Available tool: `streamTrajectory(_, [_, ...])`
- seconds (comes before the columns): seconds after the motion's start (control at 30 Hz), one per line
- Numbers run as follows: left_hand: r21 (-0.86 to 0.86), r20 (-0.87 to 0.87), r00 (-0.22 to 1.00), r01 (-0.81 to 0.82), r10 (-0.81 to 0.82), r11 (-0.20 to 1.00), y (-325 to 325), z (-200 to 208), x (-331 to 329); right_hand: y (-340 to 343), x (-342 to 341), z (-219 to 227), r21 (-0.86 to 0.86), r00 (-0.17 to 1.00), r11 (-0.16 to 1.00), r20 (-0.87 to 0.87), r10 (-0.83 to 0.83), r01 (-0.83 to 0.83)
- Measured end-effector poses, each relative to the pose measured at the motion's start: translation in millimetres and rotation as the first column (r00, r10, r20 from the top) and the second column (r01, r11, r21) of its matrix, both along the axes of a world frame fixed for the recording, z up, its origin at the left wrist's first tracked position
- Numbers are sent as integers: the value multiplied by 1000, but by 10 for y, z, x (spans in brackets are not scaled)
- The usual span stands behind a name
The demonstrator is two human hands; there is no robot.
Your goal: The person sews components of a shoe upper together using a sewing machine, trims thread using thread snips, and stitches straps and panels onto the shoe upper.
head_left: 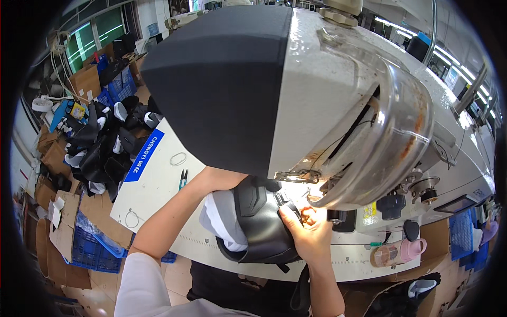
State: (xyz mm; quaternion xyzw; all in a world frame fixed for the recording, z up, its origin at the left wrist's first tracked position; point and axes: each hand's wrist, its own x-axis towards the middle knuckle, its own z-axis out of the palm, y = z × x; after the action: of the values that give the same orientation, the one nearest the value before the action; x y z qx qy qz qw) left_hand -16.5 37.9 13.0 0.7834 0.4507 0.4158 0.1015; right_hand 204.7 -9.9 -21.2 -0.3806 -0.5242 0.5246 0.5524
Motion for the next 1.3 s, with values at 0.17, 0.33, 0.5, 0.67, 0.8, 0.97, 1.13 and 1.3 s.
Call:
streamTrajectory(0.17, [29,8,1000,-12,12,999,133,79,77,-74,-111,-2,36,991,995,94,-92,89])
streamTrajectory(0.33, [-54,42,999,1,1,999,179,154,-50,-152,-257,76,62,988,991,95,-122,117])
streamTrajectory(0.5, [312,174,952,-296,252,903,-644,378,204,-167,14,124,-134,974,965,-48,220,-225])
streamTrajectory(0.67, [-502,446,886,366,-128,784,-636,301,242,-234,-80,86,-106,962,958,-93,258,-267])
streamTrajectory(0.8, [-754,-83,992,-3,-92,657,-238,577,305,-259,-165,85,19,993,998,99,63,-65])
streamTrajectory(0.97, [-405,-135,956,188,-262,895,-50,264,175,-254,-205,89,72,980,997,198,-9,-5])
streamTrajectory(1.13, [-535,44,974,211,-223,818,-197,388,238,-172,-132,-100,40,992,999,128,2,-7])
streamTrajectory(1.3, [-385,50,989,149,-141,911,-381,501,336,-180,-123,-51,-18,996,998,59,69,-68])
